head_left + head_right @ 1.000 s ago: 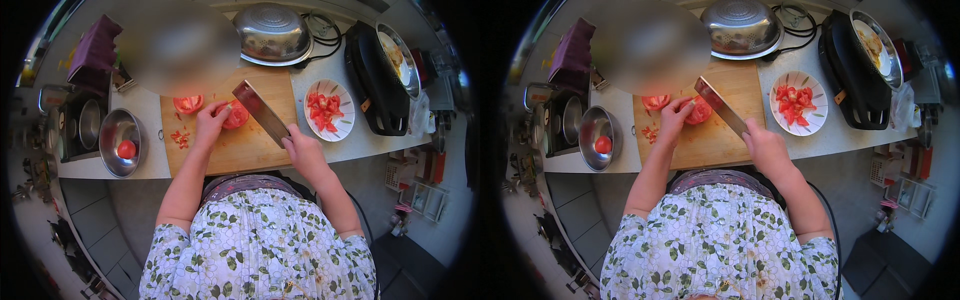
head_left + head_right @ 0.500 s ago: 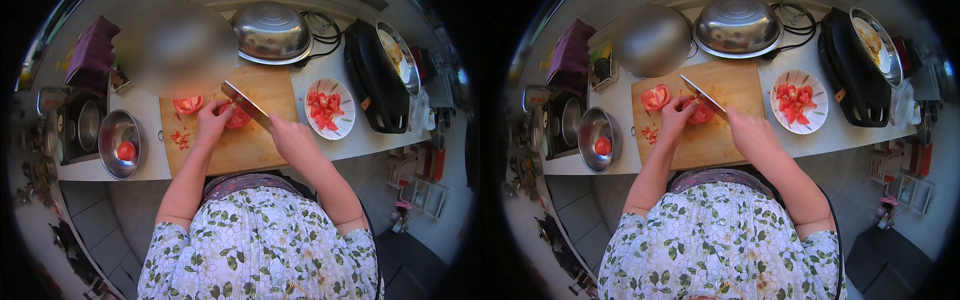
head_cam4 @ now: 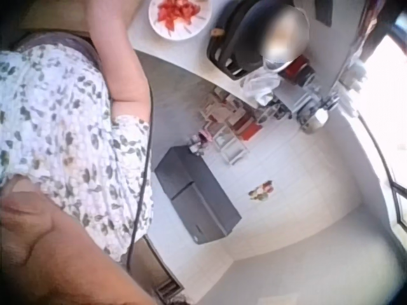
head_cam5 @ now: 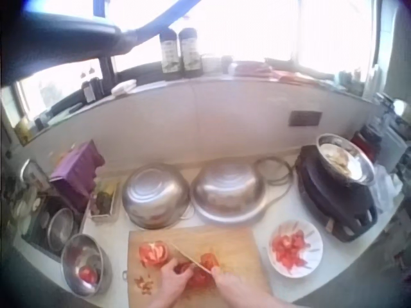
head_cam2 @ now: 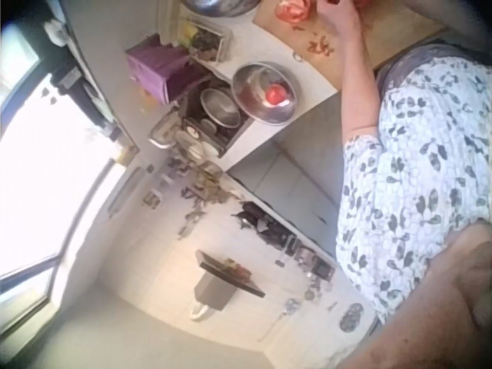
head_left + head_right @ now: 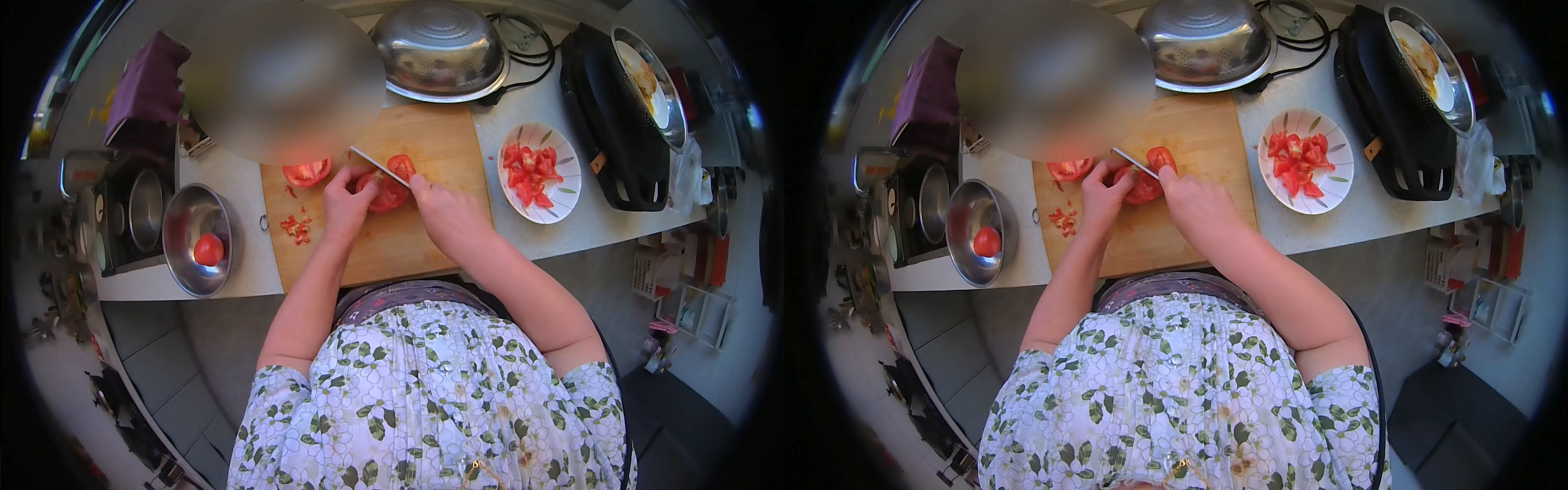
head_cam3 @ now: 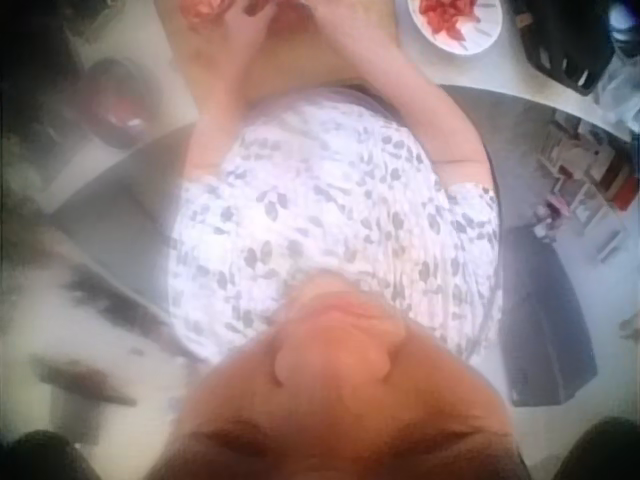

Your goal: The person slices a tomato into wedges on a wooden cutting board using a cleaver, then transfers the pieces to a nearby plate. The person repeats this process with a second tomato, continuing to chop and plate the pieces.

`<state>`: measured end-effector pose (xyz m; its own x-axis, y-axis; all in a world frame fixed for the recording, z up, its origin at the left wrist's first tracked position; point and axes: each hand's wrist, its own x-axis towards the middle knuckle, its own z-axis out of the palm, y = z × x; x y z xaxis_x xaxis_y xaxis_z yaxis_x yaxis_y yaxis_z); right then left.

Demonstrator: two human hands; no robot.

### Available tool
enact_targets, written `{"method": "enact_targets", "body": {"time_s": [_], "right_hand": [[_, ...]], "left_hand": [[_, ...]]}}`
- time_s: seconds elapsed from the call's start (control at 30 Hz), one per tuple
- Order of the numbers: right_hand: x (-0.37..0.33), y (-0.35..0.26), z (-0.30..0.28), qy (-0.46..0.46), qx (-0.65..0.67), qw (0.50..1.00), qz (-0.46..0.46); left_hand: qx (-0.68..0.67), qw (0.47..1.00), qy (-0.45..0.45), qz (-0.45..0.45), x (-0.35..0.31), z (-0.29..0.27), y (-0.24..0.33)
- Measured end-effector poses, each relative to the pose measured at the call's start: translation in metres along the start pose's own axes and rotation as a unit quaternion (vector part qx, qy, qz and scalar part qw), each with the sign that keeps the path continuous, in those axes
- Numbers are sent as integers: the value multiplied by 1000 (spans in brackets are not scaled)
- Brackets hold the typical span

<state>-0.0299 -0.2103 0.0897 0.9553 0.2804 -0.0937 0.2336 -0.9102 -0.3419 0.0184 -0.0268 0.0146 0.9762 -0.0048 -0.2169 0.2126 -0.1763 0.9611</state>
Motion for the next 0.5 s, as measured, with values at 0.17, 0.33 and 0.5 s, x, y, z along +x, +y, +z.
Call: {"method": "enact_targets", "body": {"time_s": [0.17, 0.33, 0.5], "right_hand": [[-41, 9, -4, -41, -19, 998, 40], [0, 8, -5, -41, 40, 995, 83], [-6, 23, -2, 17, 66, 992, 108]], "left_hand": [[-13, 1000, 16, -2, -10, -1, 3], [30, 999, 17, 16, -28, 2, -3], [-3, 1000, 19, -24, -40, 3, -10]]}}
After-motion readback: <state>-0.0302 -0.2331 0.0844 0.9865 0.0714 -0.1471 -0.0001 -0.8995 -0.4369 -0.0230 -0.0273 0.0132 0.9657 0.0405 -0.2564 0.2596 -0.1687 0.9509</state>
